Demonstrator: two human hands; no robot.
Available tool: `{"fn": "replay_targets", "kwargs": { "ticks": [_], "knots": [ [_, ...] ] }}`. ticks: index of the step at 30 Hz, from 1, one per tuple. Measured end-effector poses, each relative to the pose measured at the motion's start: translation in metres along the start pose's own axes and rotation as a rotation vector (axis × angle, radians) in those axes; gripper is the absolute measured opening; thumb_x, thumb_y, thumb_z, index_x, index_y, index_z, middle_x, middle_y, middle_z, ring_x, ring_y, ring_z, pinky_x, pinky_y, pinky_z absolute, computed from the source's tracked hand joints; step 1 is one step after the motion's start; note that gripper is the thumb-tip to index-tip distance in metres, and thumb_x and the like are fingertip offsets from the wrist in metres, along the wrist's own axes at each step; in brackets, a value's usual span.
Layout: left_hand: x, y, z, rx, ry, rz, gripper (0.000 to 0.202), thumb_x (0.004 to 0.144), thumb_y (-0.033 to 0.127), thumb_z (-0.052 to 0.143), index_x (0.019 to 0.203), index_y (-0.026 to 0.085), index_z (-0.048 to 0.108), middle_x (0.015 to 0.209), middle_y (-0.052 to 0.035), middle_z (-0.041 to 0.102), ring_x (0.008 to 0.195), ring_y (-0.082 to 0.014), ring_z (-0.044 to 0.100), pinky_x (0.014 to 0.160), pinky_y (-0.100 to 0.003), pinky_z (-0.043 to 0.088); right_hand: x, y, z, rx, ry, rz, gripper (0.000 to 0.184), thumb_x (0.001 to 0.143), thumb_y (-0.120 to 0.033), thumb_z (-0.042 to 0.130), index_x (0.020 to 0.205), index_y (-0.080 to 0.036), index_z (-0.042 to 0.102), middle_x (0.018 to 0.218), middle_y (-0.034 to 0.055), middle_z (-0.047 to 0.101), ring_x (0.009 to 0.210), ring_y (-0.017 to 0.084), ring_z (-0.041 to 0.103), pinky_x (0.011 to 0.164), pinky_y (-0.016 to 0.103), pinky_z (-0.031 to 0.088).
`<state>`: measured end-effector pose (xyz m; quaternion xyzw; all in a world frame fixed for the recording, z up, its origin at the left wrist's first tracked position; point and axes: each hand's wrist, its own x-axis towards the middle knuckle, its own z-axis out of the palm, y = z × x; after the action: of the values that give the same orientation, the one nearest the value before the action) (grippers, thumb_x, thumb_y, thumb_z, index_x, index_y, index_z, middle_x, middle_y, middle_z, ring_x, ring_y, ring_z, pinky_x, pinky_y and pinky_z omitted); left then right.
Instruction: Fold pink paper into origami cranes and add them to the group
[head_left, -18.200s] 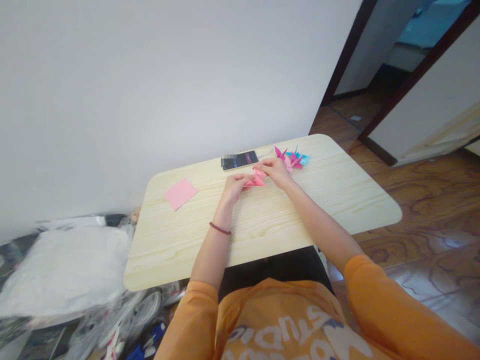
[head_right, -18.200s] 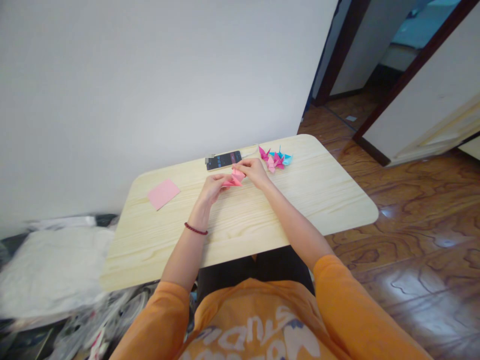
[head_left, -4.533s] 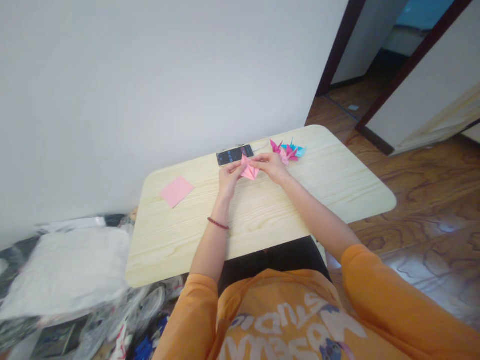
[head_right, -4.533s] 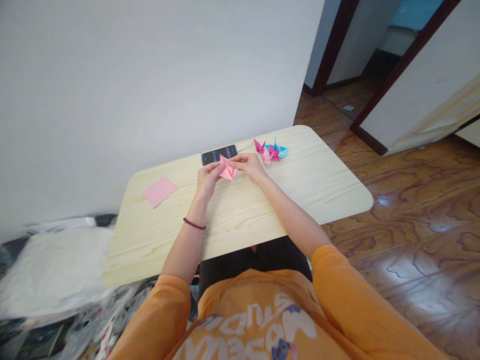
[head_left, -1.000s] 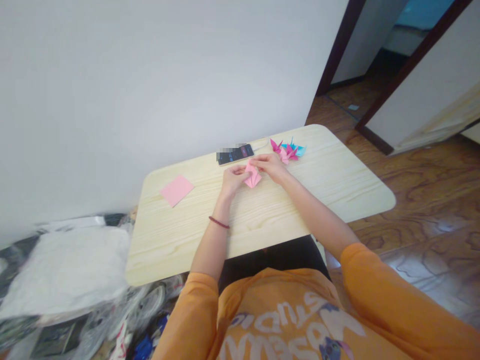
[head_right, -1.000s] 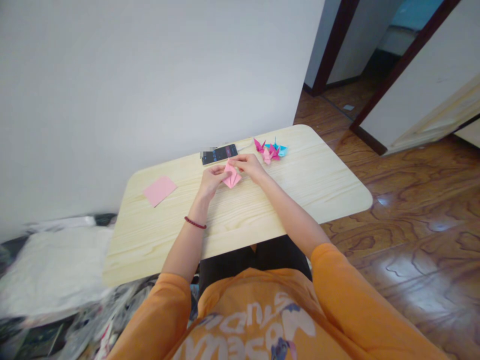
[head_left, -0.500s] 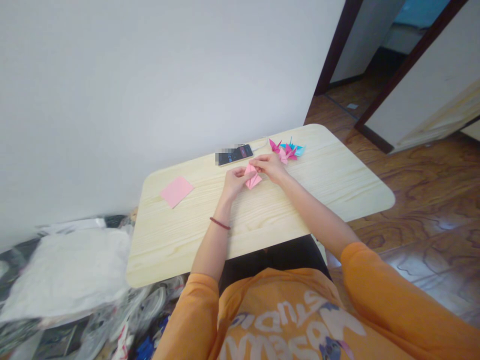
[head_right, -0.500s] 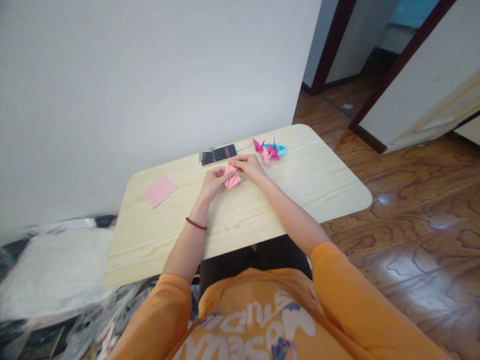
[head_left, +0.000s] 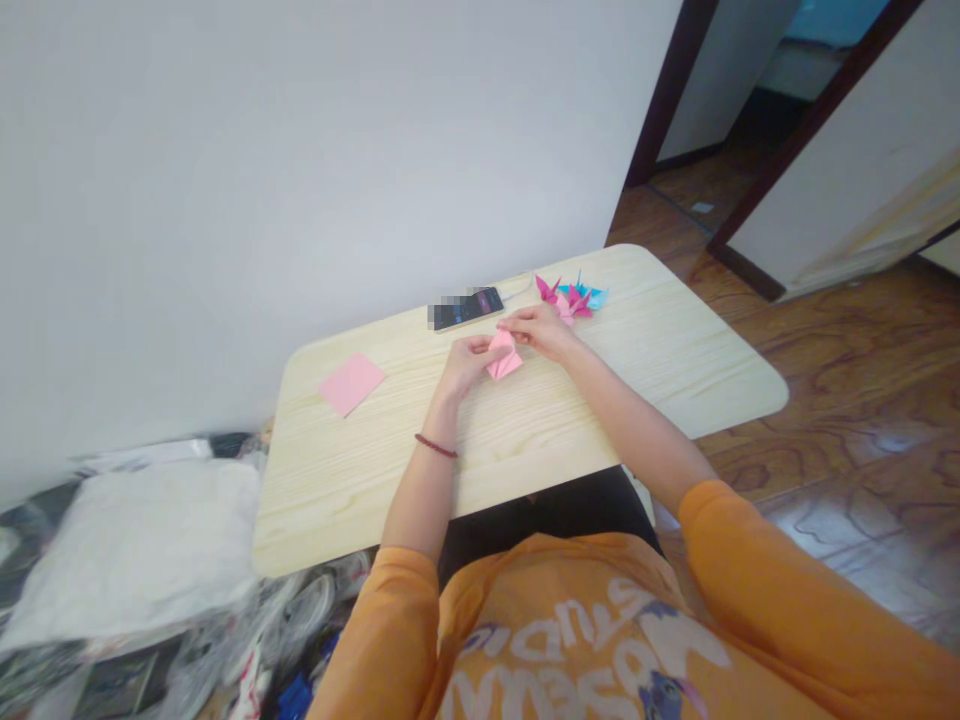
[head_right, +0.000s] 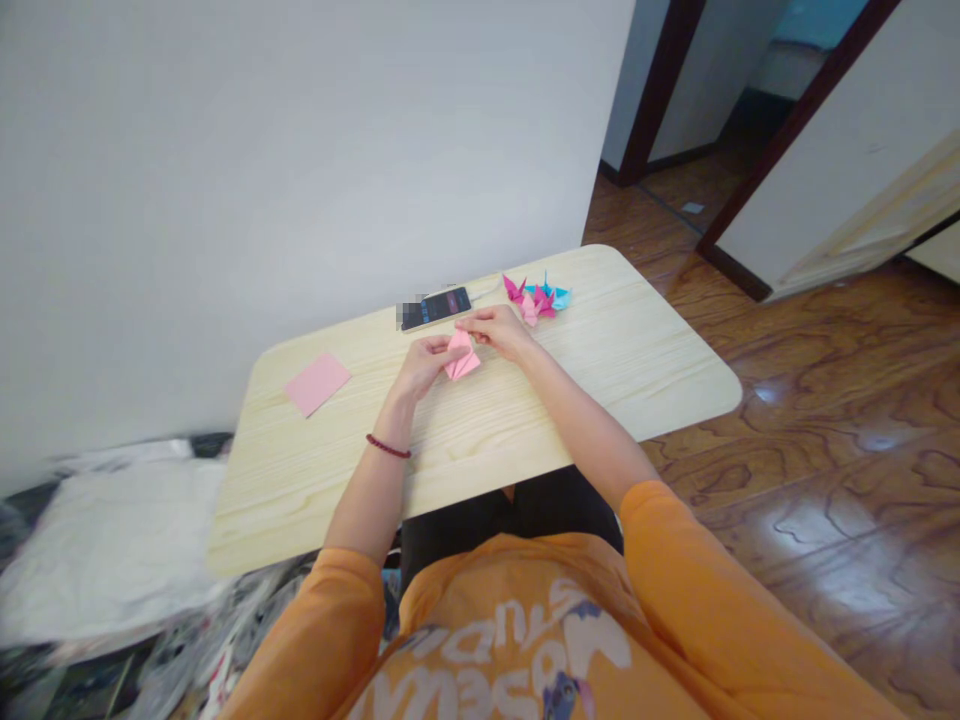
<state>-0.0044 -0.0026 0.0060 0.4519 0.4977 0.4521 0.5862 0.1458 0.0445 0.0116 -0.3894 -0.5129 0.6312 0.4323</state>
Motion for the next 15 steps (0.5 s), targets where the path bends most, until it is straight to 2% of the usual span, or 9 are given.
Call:
{"fn": "replay_targets", "kwargs": {
  "ticks": [3,7,10,15],
  "knots": [
    [0.001,-0.0003,-0.0013,0.003,-0.01,0.001,0.029,0.051,0.026,0.084,0.073,0.013,0.072,0.07,-0.0038,0.07,0.059,-0.0122,0.06,0.059,-0.025,0.043,0.0001,-0.0013,0.0003,-0.104,0.053,-0.047,0.034,0.062,-0.041,0.079,0.056,-0.014,0.059,0.045,-0.0048,0.044,0.044,0.005,0.034,0.043,0.023,0.025],
    [0.0019,-0.0017,-0.0022,-0.006,-0.013,0.014,0.028,0.05,0.026,0.085,0.071,0.013,0.071,0.068,-0.0035,0.069,0.057,-0.0114,0.058,0.057,-0.024,0.042,0.0034,0.0023,-0.001,-0.361,0.158,-0.157,0.034,0.067,-0.041,0.076,0.054,-0.015,0.058,0.046,-0.0029,0.046,0.047,0.007,0.037,0.045,0.024,0.026],
    [0.0024,-0.003,-0.0012,-0.02,0.004,0.005,0.029,0.049,0.026,0.085,0.07,0.012,0.071,0.067,-0.0035,0.069,0.057,-0.0114,0.058,0.056,-0.023,0.042,0.0042,0.004,-0.0014,-0.45,0.212,-0.201,0.037,0.07,-0.043,0.073,0.052,-0.015,0.056,0.046,-0.002,0.046,0.049,0.008,0.039,0.047,0.024,0.027],
    [0.005,-0.0055,0.0005,-0.097,0.118,0.016,0.03,0.048,0.022,0.085,0.071,0.013,0.069,0.066,-0.0035,0.069,0.058,-0.0121,0.06,0.058,-0.024,0.044,-0.0003,0.0005,0.0014,-0.315,0.088,-0.132,0.033,0.07,-0.043,0.072,0.061,-0.015,0.06,0.046,-0.0038,0.046,0.045,0.007,0.036,0.045,0.023,0.027]
  ]
}}
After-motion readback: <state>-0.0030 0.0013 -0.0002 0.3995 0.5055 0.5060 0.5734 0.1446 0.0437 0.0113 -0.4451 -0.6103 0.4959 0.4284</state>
